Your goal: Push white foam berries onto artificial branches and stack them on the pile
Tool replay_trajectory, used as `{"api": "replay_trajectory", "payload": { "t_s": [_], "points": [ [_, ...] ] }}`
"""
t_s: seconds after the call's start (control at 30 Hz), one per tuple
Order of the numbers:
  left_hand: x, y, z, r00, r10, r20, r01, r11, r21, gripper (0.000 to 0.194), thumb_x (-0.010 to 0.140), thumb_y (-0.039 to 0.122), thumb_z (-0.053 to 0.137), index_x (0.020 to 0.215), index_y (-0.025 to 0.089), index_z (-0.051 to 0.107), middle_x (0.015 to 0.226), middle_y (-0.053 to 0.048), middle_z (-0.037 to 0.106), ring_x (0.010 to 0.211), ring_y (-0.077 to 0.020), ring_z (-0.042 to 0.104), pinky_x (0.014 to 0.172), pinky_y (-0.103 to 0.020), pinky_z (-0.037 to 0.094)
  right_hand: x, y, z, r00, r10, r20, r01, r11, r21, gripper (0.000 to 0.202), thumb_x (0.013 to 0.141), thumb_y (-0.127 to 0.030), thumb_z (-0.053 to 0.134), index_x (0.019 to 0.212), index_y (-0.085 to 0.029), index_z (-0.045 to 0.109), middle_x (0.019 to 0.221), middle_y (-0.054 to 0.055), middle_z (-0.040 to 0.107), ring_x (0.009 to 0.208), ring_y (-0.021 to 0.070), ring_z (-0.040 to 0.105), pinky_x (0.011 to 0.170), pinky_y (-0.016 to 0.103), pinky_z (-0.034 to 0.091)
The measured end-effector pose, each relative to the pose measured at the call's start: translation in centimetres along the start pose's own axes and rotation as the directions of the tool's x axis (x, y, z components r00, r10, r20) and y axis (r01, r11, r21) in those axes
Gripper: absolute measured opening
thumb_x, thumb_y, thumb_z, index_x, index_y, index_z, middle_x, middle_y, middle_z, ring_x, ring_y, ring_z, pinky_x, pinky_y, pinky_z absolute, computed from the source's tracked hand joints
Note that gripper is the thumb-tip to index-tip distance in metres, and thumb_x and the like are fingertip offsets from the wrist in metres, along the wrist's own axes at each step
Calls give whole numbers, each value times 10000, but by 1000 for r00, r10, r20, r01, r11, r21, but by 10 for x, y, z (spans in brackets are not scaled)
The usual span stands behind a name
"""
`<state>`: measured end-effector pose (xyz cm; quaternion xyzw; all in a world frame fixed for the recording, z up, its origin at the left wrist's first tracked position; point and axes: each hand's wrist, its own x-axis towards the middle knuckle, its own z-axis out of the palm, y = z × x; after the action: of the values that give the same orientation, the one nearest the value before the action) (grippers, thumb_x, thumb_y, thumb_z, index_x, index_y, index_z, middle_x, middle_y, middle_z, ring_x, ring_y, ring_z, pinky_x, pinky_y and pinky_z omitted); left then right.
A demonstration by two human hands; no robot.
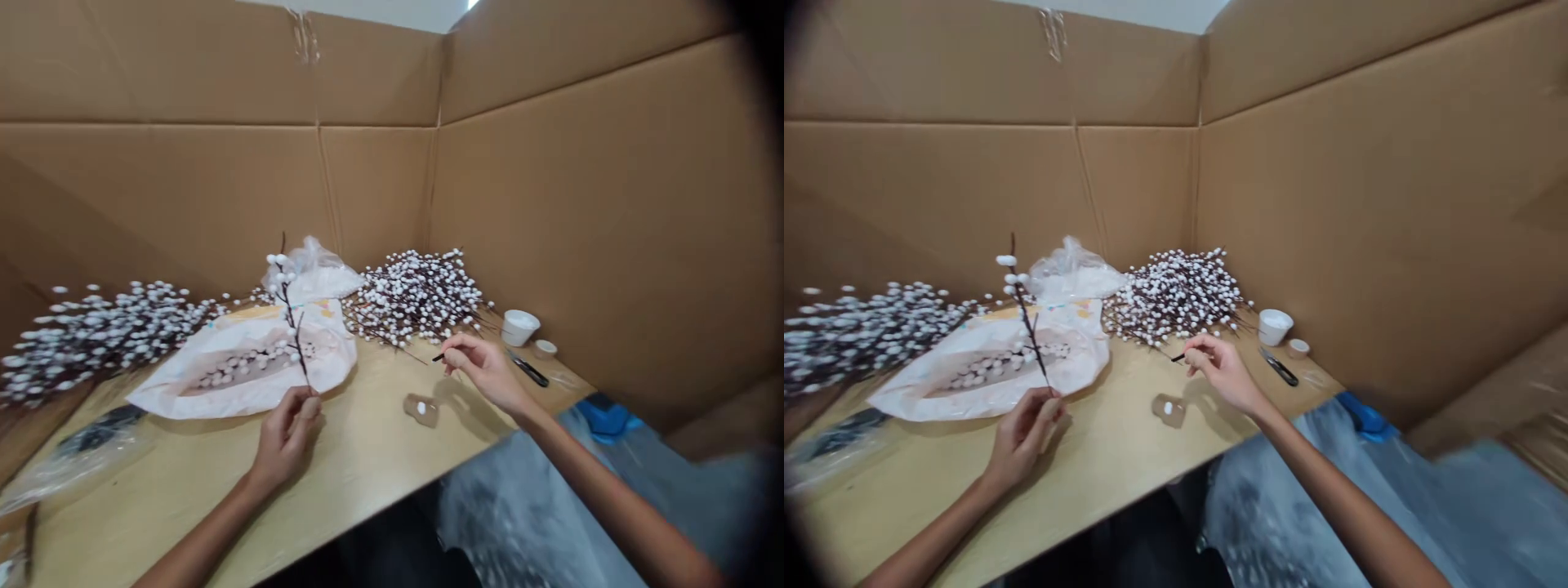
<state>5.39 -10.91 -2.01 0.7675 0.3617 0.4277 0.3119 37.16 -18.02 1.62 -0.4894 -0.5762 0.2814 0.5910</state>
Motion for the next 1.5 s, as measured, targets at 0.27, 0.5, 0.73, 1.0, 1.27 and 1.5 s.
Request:
{"api": "replay_trajectory", "payload": {
  "t_s": [0.27, 0.5, 0.73, 1.0, 1.27, 1.5],
  "points": [
    [4, 2, 5, 993, 117, 32, -119, 989, 86, 151, 912, 307, 467, 852, 180, 523, 712, 16, 538, 669, -136, 539, 653, -245, 430, -57, 55, 0, 992, 64, -107, -84, 978, -191, 228, 792, -339, 581, 736, -136, 667, 669, 19, 608, 592, 138, 552, 516, 235, 449],
    [2, 3, 5, 989, 146, 37, -150, 981, 122, 152, 907, 318, 451, 894, 181, 517, 729, 10, 546, 680, -148, 541, 682, -261, 431, -59, 60, 13, 991, 44, -128, -86, 936, -341, 201, 792, -282, 548, 748, -152, 696, 749, 49, 663, 662, 169, 581, 589, 261, 435],
    [1, 0, 5, 990, 137, 29, -140, 986, 96, 147, 913, 316, 439, 913, 188, 512, 765, 3, 552, 707, -153, 548, 658, -249, 423, -64, 63, 13, 995, 27, -97, -66, 901, -429, 207, 811, -272, 527, 761, -161, 695, 773, 60, 651, 696, 189, 586, 626, 278, 431],
    [-4, 3, 7, 990, 132, 52, -134, 990, 36, 151, 933, 293, 414, 886, 184, 507, 728, 11, 520, 687, -150, 523, 673, -256, 419, -65, 62, 12, 994, -25, -111, -22, 914, -406, 263, 846, -349, 530, 794, -155, 699, 807, 88, 648, 722, 212, 604, 624, 298, 456],
    [-17, 9, 14, 997, 72, 36, -71, 997, -44, 197, 953, 331, 408, 885, 178, 512, 739, -1, 532, 696, -147, 532, 663, -244, 431, -38, -5, 79, 988, -155, 9, 154, 964, -218, 244, 875, -340, 559, 1041, -187, 654, 937, 80, 653, 865, 203, 613, 769, 305, 490],
    [-22, 12, 13, 997, 73, -3, -73, 993, -95, 217, 961, 331, 400, 868, 174, 518, 797, -27, 574, 751, -158, 546, 701, -257, 432, 5, -31, 171, 978, -112, 176, 102, 993, 64, 191, 828, -306, 612, 921, -162, 696, 924, 84, 661, 896, 210, 619, 769, 299, 492]
  ]
}}
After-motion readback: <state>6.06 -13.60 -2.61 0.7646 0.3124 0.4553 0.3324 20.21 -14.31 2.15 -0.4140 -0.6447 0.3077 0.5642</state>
